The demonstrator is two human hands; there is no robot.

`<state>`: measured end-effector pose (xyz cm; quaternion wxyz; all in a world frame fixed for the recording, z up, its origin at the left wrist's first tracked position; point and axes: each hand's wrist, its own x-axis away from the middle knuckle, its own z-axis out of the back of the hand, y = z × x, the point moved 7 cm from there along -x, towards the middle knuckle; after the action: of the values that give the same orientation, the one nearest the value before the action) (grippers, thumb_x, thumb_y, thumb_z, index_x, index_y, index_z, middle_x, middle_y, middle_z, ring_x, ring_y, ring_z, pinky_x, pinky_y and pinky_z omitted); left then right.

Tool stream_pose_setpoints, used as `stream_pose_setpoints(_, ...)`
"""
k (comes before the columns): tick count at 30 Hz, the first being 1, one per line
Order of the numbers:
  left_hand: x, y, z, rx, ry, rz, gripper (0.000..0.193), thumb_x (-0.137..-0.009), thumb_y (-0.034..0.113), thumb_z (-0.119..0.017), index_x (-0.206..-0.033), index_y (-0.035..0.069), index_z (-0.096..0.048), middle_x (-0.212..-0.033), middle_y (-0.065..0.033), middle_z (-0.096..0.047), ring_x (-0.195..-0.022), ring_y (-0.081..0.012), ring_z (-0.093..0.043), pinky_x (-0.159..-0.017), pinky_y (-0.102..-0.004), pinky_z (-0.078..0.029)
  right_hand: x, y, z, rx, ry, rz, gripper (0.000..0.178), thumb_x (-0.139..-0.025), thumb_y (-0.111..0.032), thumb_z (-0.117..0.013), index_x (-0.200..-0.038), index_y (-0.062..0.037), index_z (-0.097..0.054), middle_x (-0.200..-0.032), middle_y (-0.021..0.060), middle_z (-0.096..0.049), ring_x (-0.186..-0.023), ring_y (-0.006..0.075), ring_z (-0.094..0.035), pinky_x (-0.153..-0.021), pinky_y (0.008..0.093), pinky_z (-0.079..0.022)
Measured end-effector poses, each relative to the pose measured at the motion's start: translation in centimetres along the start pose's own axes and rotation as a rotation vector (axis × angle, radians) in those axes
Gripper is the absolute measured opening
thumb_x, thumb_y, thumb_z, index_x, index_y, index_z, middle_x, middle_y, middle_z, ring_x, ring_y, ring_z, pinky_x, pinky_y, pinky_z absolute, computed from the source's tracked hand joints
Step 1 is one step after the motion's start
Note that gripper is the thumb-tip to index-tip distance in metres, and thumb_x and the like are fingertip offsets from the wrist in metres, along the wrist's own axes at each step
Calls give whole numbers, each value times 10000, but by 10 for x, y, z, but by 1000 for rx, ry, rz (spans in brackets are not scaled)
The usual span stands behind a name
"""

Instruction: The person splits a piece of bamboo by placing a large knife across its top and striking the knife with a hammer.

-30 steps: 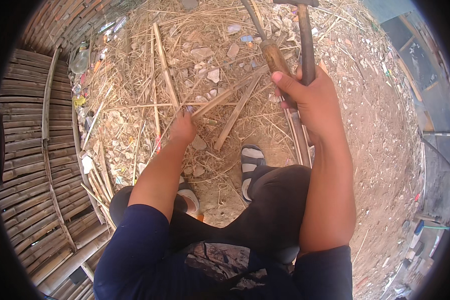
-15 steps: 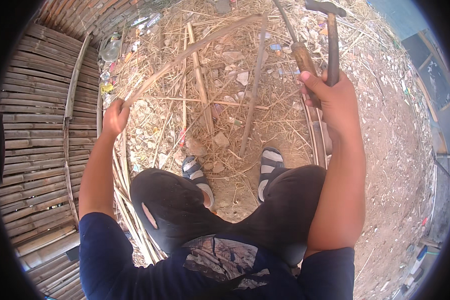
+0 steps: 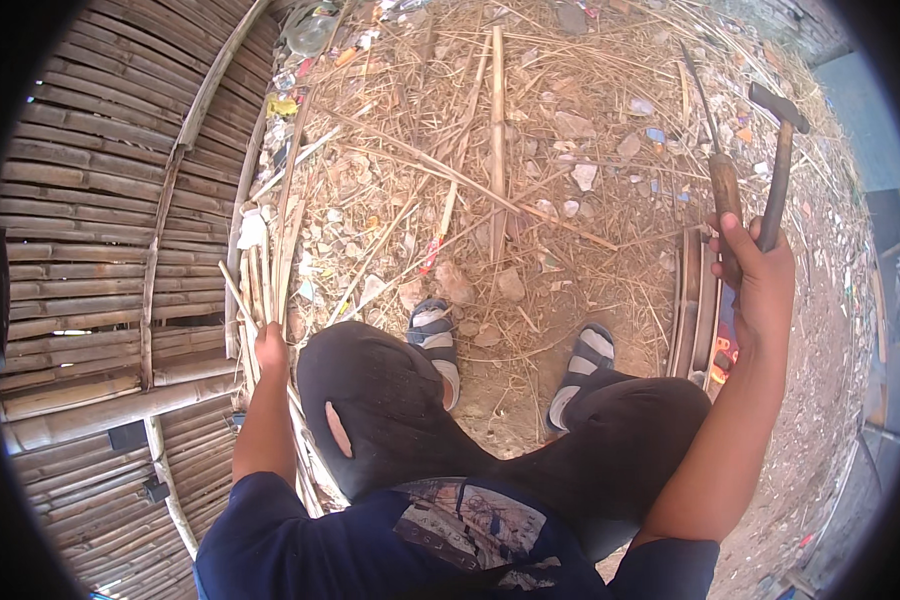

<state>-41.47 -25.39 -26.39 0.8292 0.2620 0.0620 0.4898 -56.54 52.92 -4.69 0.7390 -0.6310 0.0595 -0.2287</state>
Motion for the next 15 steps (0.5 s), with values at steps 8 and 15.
stream_pose_setpoints(8, -26, -3, -40, -212, -106, 51, 789, -882, 553, -656, -1421, -15, -560, -1408, -251, -586, -1311, -383, -556, -1113, -443, -412, 1, -5, -50, 26, -81, -25, 340, -912, -271, -807, -886, -136, -496, -1054, 132, -727, -827, 120, -663, -660, 249, -542)
stream_pose_setpoints(15, 32, 129, -31, 372, -638, -213, 563, -1027, 406, -631, -1415, 3, -566, -1267, -129, -666, -1157, -215, -640, -1005, -344, -479, 13, -10, -85, 51, -119, -26, 361, -909, -289, -808, -973, -90, -514, -998, 129, -728, -802, 125, -677, -656, 259, -554)
